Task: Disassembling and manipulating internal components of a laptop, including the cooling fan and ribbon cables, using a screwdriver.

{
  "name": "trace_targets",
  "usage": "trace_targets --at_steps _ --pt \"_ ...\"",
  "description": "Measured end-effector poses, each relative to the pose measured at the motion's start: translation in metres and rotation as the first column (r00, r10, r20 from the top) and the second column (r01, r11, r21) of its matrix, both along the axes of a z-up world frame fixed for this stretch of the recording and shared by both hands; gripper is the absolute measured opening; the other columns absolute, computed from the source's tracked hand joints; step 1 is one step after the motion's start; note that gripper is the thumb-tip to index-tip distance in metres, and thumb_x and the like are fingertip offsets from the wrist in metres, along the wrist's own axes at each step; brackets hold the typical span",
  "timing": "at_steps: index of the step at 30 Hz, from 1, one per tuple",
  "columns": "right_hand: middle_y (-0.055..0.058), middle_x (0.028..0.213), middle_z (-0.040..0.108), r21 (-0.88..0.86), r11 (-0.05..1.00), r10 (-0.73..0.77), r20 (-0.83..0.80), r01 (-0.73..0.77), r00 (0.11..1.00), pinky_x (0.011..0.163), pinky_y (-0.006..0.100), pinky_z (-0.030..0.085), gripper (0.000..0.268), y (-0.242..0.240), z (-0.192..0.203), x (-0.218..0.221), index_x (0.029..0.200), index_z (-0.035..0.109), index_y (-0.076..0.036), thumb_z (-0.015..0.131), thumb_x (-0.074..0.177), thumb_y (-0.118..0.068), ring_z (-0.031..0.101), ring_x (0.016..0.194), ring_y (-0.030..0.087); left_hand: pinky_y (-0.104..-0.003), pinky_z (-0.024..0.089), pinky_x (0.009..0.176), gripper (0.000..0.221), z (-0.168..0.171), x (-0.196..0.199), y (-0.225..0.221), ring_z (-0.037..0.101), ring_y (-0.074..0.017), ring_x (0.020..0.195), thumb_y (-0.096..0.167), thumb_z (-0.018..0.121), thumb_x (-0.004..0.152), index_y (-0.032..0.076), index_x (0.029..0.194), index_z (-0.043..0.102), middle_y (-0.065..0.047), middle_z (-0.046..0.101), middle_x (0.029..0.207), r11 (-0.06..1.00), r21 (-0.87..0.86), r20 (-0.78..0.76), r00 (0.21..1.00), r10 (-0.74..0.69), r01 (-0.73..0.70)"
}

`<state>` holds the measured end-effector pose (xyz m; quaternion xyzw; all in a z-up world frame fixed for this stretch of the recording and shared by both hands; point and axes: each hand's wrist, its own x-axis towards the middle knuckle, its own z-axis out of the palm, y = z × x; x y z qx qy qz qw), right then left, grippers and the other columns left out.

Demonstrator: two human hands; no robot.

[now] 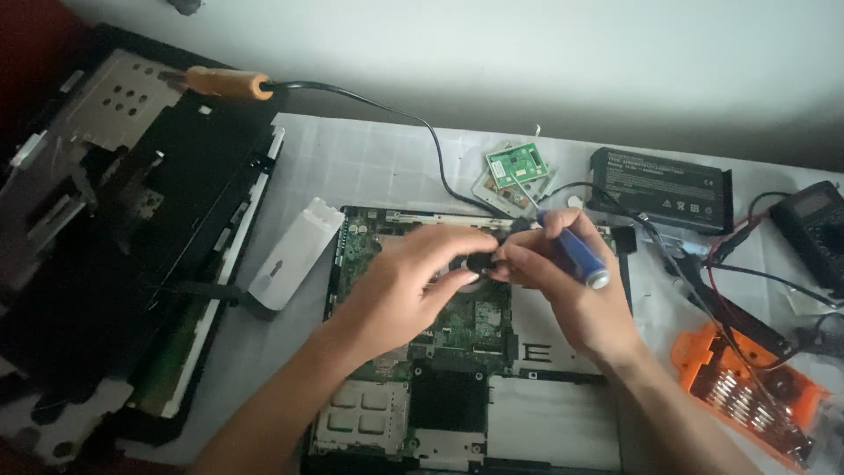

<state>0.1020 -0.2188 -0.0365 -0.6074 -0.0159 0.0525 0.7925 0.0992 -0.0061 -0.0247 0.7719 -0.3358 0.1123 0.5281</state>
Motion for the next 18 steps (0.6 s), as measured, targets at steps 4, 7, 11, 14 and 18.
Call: trace_targets --at_steps 4,7,11,14,18 --pt "0.022 0.086 0.069 -0.054 0.999 0.009 0.019 -0.008 1.0 0.076 0.051 0.067 0.024 -0.002 0.008 -0.002 0.107 0.051 -0.006 0.066 0.09 0.003 0.079 0.083 0.033 -0.052 0.053 0.102 0.039 0.002 -0.001 -0.002 0.067 -0.0383 0.121 -0.01 0.067 0.089 0.006 0.124 0.067 -0.017 0.07 0.129 0.998 0.036 -0.078 0.996 -0.045 0.047" --pt "0.02 0.08 0.067 -0.288 0.948 -0.146 -0.015 0.136 0.989 0.069 0.052 0.067 0.029 0.0 0.014 -0.004 0.106 0.053 -0.005 0.071 0.092 -0.023 0.077 0.074 0.033 -0.053 0.054 0.104 0.041 0.006 0.0 -0.004 0.069 -0.0343 0.118 -0.006 0.068 0.091 0.011 0.128 0.064 -0.013 0.071 0.126 0.995 -0.026 -0.136 0.986 -0.1 0.097" --pt "0.021 0.08 0.063 -0.477 0.868 -0.173 -0.026 0.14 0.985 0.068 0.057 0.063 0.03 -0.005 0.024 -0.005 0.107 0.058 0.001 0.075 0.091 -0.017 0.077 0.072 0.039 -0.057 0.054 0.103 0.045 -0.002 -0.002 -0.005 0.067 -0.0383 0.124 0.0 0.067 0.094 0.012 0.136 0.055 -0.014 0.066 0.135 0.974 -0.114 -0.308 0.925 -0.221 0.194" --pt "0.023 0.081 0.064 -0.563 0.816 -0.166 -0.013 0.129 0.986 0.071 0.059 0.063 0.028 -0.01 0.029 -0.007 0.108 0.061 0.001 0.075 0.091 -0.017 0.078 0.072 0.04 -0.056 0.056 0.101 0.051 -0.009 0.001 -0.006 0.066 -0.0402 0.125 0.002 0.065 0.096 0.009 0.144 0.048 -0.019 0.061 0.139 0.96 -0.176 -0.397 0.877 -0.272 0.218" --pt "0.025 0.076 0.067 -0.602 0.798 -0.003 0.038 0.025 0.999 0.066 0.06 0.063 0.021 -0.008 0.044 -0.013 0.105 0.068 0.002 0.07 0.089 -0.012 0.079 0.069 0.046 -0.048 0.062 0.092 0.06 -0.017 0.003 -0.006 0.068 -0.0369 0.12 -0.002 0.067 0.095 0.011 0.149 0.046 -0.017 0.052 0.147 0.981 -0.045 -0.313 0.93 -0.194 0.189"
